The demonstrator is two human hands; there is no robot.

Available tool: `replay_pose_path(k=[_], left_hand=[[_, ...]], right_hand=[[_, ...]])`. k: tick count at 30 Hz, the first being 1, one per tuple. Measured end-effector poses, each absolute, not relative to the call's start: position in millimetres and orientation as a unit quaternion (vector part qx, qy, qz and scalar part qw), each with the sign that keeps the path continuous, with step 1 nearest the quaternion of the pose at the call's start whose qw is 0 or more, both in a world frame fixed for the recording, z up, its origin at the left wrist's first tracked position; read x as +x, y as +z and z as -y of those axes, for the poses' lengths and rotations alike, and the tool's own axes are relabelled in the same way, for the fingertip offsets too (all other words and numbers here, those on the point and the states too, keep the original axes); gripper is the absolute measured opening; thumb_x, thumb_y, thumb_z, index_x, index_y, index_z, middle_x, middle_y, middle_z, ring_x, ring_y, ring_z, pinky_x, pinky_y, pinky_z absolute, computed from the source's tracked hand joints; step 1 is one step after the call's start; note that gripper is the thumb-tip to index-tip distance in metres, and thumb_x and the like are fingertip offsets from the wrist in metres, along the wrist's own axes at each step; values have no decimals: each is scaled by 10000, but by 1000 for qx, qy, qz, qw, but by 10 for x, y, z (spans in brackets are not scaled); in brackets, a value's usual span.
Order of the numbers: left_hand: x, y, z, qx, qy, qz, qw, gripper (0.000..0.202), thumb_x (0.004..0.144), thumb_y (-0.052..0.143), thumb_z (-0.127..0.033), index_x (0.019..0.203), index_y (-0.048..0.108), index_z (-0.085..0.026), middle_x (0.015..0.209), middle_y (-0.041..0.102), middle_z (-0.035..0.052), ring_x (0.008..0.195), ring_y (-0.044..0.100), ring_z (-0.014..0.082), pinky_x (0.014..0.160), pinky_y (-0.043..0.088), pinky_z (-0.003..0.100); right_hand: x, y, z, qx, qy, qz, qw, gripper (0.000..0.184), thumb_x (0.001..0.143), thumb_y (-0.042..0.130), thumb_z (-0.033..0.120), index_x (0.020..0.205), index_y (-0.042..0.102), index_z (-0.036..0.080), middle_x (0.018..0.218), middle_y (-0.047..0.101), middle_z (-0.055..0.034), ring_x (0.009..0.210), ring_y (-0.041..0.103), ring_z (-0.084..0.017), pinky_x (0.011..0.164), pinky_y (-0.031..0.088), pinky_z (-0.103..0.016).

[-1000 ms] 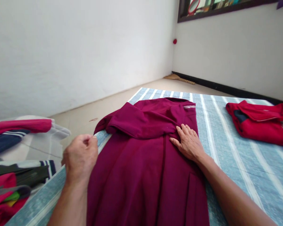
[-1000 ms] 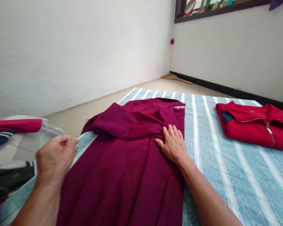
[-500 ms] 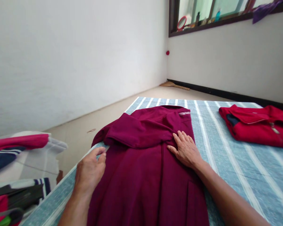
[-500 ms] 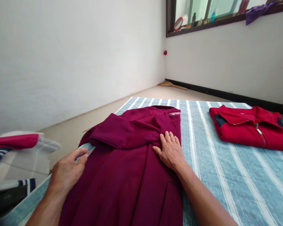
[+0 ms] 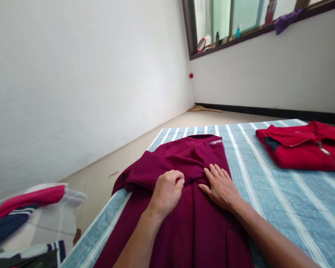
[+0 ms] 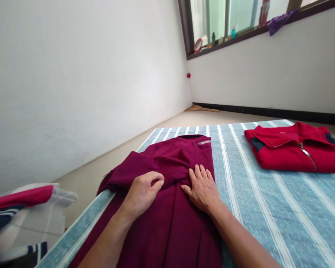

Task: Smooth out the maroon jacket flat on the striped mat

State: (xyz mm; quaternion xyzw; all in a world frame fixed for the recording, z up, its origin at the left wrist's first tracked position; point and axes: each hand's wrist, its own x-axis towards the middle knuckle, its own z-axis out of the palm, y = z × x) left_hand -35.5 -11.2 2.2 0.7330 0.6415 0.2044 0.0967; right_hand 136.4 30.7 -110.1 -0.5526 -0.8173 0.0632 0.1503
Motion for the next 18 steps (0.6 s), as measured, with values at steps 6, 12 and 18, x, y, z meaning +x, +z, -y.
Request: replay_pose_path(k=[6,12,18], left_hand=[[-166,-467,-489,707,261,-651,96,144,730,593,-51,694,672,-167,740,649,11,690,587,126,694,432,231],[-250,-682,-472,683,294,-657,123,114,718,623,-51,726,670,-155,745,629,7,663,587,114,671,448,223],[-252,-671,-452,692,274,-657,119,110,707,647,-57,754,681,-151,765,629,10,666,582,116,674,455,229]], right_hand=[[1351,-1112,-308,-550,67,815,168,665,881,408,567,1380,423,127,1452,340,-177,1357,243,-336,1086,214,-471],[1347,-1122,-310,-550,62,814,176,663,884,401,567,1381,421,129,1452,341,-174,1358,242,-331,1088,213,-466],[1349,-1117,-302,-551,59,814,174,654,886,401,565,1373,431,129,1450,345,-174,1358,243,-327,1087,217,-466]])
